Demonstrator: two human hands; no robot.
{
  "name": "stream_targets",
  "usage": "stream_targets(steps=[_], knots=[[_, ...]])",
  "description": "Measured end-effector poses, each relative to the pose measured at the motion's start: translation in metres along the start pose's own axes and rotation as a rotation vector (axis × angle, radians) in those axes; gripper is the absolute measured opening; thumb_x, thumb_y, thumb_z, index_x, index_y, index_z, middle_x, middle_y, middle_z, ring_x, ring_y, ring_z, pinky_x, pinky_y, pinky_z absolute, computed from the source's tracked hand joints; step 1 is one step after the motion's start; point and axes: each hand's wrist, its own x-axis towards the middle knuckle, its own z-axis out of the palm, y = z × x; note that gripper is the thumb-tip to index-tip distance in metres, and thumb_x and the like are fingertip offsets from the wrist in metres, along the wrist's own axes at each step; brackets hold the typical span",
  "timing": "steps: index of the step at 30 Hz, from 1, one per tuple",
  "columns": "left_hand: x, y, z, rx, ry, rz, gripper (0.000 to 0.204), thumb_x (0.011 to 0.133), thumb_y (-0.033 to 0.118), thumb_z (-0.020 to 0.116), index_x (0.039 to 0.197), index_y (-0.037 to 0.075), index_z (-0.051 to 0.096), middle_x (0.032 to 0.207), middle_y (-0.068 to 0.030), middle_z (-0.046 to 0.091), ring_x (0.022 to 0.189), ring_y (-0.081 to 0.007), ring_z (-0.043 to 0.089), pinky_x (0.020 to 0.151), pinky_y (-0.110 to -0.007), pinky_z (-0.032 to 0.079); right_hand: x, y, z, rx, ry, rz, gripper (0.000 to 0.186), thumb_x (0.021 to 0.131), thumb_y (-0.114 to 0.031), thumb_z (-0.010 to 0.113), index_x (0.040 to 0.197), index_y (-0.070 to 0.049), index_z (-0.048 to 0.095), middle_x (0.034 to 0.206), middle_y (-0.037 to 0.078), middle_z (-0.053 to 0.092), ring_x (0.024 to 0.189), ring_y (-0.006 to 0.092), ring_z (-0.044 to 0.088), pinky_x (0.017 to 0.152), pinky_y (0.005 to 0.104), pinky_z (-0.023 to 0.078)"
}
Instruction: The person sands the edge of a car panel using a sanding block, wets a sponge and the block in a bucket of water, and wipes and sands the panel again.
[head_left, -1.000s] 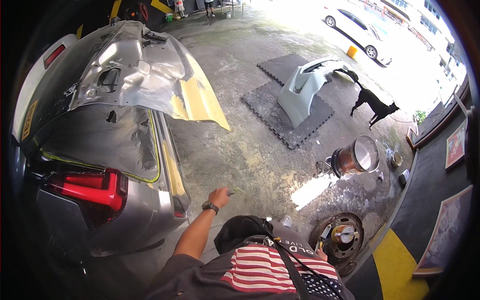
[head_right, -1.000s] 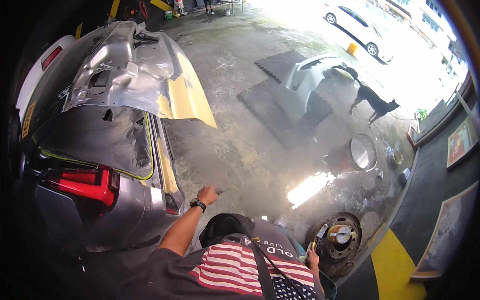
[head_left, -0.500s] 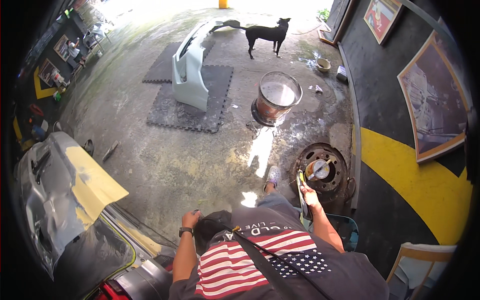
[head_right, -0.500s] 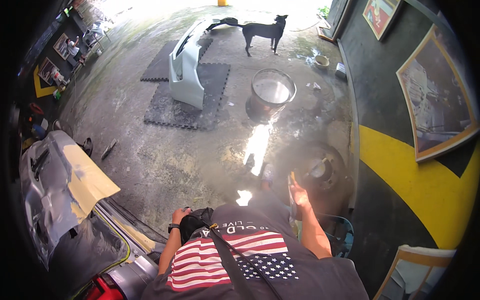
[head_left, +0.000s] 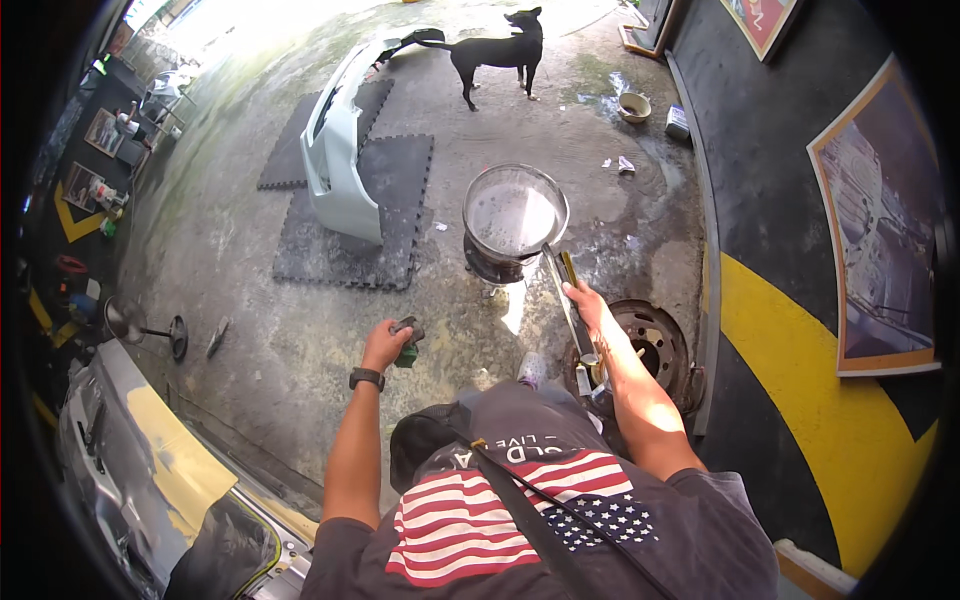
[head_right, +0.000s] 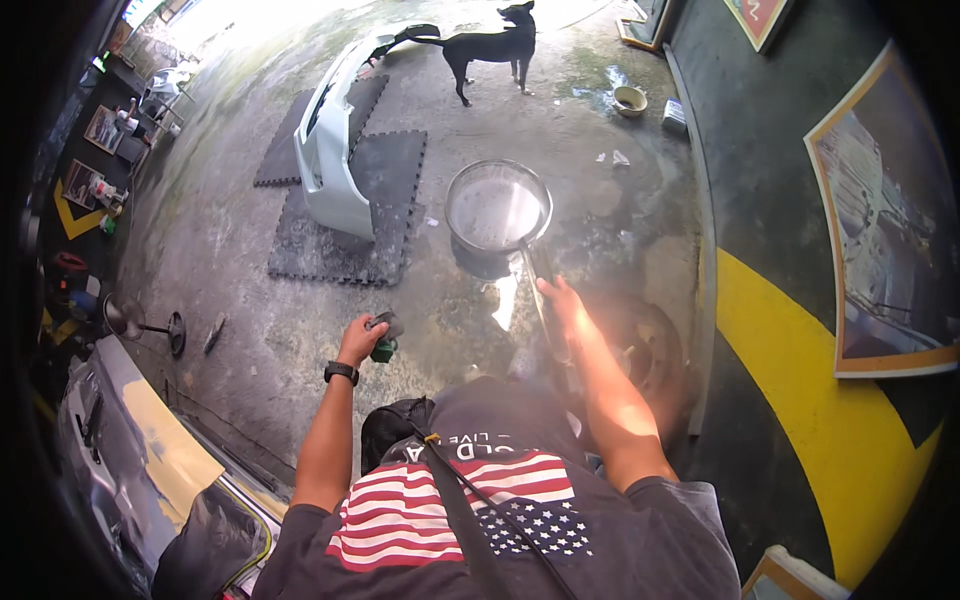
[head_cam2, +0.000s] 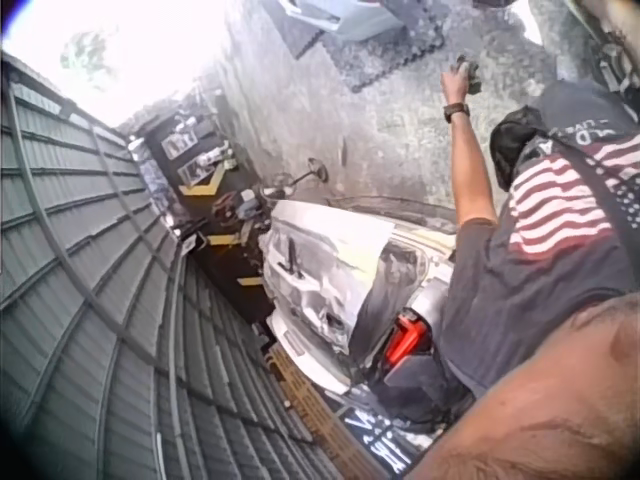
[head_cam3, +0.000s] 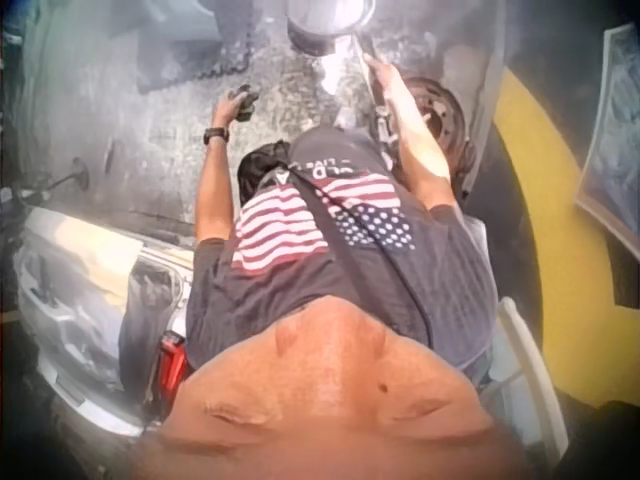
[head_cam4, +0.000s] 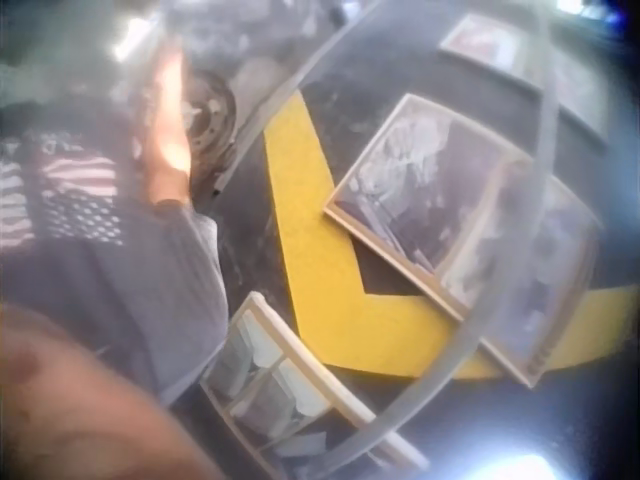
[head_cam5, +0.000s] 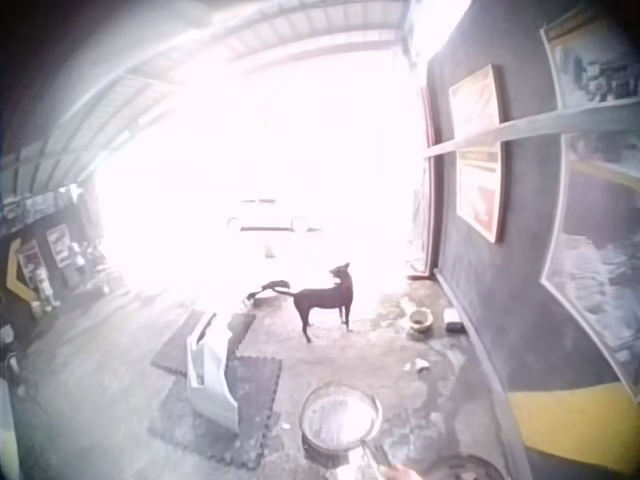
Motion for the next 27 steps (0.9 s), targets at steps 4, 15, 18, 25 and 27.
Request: stream_targets(steps=[4,15,18,25,27], knots=[[0.074,0.09,0.024,0.077,-0.03,0.097,0.051,0.088,0.042,0.078,0.12,0.002,0.075,0.113,-0.0232,0.078,0.107,-0.041,0.074,0.092,-0.047,0.057,0.068,-0.005,-0.006,-0.102,-0.057,0.087,0.032,0.107,-0.03,0.069,0.121,-0.001,0.07,0.089,0.003,0.075,0.068,0.0157,0.068,0.065,0.035,0.057],[0.279,0.219,0.149,0.45,-0.527,0.204,0.058,0.095,0.05,0.071,0.129,0.003,0.077,0.124,-0.021,0.078,0.118,-0.0396,0.073,0.106,-0.047,0.054,0.13,-0.022,0.026,0.096,-0.037,0.269,0.029,0.106,-0.028,0.071,0.113,0.0,0.071,0.092,0.011,0.079,0.071,0.0232,0.075,0.067,0.0408,0.063],[0.345,0.208,0.202,0.668,-0.513,0.113,0.059,0.099,0.054,0.062,0.123,0.003,0.079,0.123,-0.0242,0.076,0.117,-0.0397,0.073,0.103,-0.051,0.055,0.128,-0.036,0.038,0.193,-0.04,0.282,0.032,0.103,-0.026,0.076,0.121,0.0,0.07,0.096,0.011,0.078,0.075,0.0228,0.075,0.07,0.0417,0.063],[0.456,0.13,0.316,0.558,-0.436,0.18,0.048,0.089,0.035,0.065,0.124,0.006,0.077,0.13,-0.0267,0.073,0.127,-0.0414,0.069,0.11,-0.049,0.054,0.13,-0.066,0.058,0.276,0.019,0.432,0.066,0.099,-0.026,0.079,0.151,0.005,0.052,0.124,0.013,0.072,0.098,0.0202,0.073,0.084,0.0392,0.061],[0.463,0.119,0.331,0.598,-0.647,0.075,0.05,0.089,0.037,0.065,0.125,0.006,0.077,0.129,-0.0247,0.074,0.123,-0.0427,0.071,0.107,-0.049,0.056,0.134,-0.07,0.059,0.277,0.004,0.46,0.081,0.097,-0.031,0.081,0.159,0.007,0.043,0.135,0.016,0.068,0.107,0.0243,0.071,0.09,0.0414,0.059]])
